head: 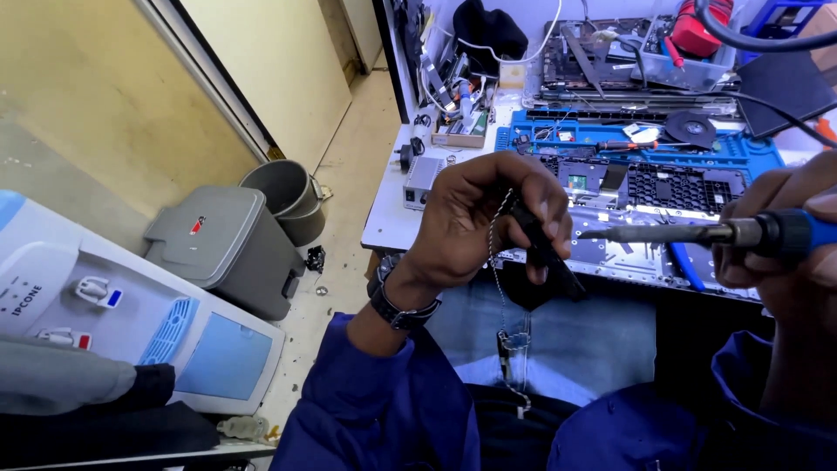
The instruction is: Soldering wires to a laptop component and performing minor reassembly.
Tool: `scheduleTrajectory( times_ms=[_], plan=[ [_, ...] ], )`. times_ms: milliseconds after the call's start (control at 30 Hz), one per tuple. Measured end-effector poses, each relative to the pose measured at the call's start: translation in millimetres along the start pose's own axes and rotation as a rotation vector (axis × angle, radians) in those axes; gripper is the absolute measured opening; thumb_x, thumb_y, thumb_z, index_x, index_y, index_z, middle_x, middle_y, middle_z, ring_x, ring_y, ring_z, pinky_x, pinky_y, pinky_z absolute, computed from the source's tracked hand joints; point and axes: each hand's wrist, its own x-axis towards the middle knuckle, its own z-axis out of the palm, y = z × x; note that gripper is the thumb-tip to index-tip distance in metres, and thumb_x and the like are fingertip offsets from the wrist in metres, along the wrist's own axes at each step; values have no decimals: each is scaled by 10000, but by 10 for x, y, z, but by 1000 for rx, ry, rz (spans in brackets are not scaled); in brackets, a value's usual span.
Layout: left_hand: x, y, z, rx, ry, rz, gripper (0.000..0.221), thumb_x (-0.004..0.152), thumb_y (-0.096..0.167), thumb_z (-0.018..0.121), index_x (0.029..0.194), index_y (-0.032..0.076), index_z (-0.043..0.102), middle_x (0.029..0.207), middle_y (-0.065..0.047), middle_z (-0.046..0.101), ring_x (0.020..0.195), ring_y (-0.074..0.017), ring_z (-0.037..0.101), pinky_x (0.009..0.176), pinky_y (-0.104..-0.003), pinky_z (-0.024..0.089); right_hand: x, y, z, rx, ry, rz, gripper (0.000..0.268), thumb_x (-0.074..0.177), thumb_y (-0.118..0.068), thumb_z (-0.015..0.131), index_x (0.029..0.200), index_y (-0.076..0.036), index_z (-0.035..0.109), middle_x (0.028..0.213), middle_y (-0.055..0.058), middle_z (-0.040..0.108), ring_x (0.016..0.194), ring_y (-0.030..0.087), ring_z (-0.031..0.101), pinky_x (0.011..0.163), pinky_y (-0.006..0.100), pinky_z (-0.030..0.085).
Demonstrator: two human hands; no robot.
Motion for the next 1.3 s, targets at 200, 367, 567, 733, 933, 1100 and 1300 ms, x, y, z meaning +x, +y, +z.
scheduleTrajectory(
  times_ms=[200,367,567,733,933,1100,1300],
  plan=[
    [-15,18,41,37,15,18,107,1031,107,669,1081,44,599,974,-132,613,914,-256,715,601,-296,657,-100,82,28,-48,23,-17,144,1034,-393,584,1123,-281,582,848,-161,637,591,-46,655,509,73,630],
    [-16,29,11,85,42,36,124,1033,121,670,1088,46,588,990,-141,627,933,-250,722,630,-284,656,-60,71,76,-80,49,-63,233,940,-343,598,1147,-297,504,872,-91,560,588,18,620,516,121,638],
    [-1,-21,-39,110,43,90,215,1032,206,704,1115,46,588,1002,-149,640,965,-237,711,653,-283,665,-122,69,98,219,122,-7,488,948,-168,586,1431,-236,581,972,9,694,750,162,738,630,245,728],
    [-3,15,56,176,87,118,144,1038,162,671,1074,51,586,997,-136,595,927,-239,694,643,-279,652,77,-103,205,105,116,15,352,979,-393,637,1319,-304,655,847,-77,674,618,43,698,537,138,643],
    [127,-79,134,229,125,148,186,999,-156,597,1101,-3,625,1040,-158,632,966,-255,732,718,-256,681,337,-29,299,205,261,-42,515,1051,-613,669,823,-176,517,827,-72,419,592,47,392,506,190,375],
    [28,-281,302,183,209,153,55,1063,62,617,1084,15,596,980,-146,629,907,-212,729,637,-224,636,54,-14,513,491,389,-151,233,1048,-398,669,1227,-259,717,829,-160,504,535,-20,374,478,144,308],
    [-897,-802,424,-110,442,-143,92,1014,10,634,975,-71,613,866,-226,653,798,-304,734,543,-263,605,-687,-21,765,672,498,145,167,1066,-280,602,1115,-179,725,702,-72,602,453,60,453,365,193,364]
  ],
)
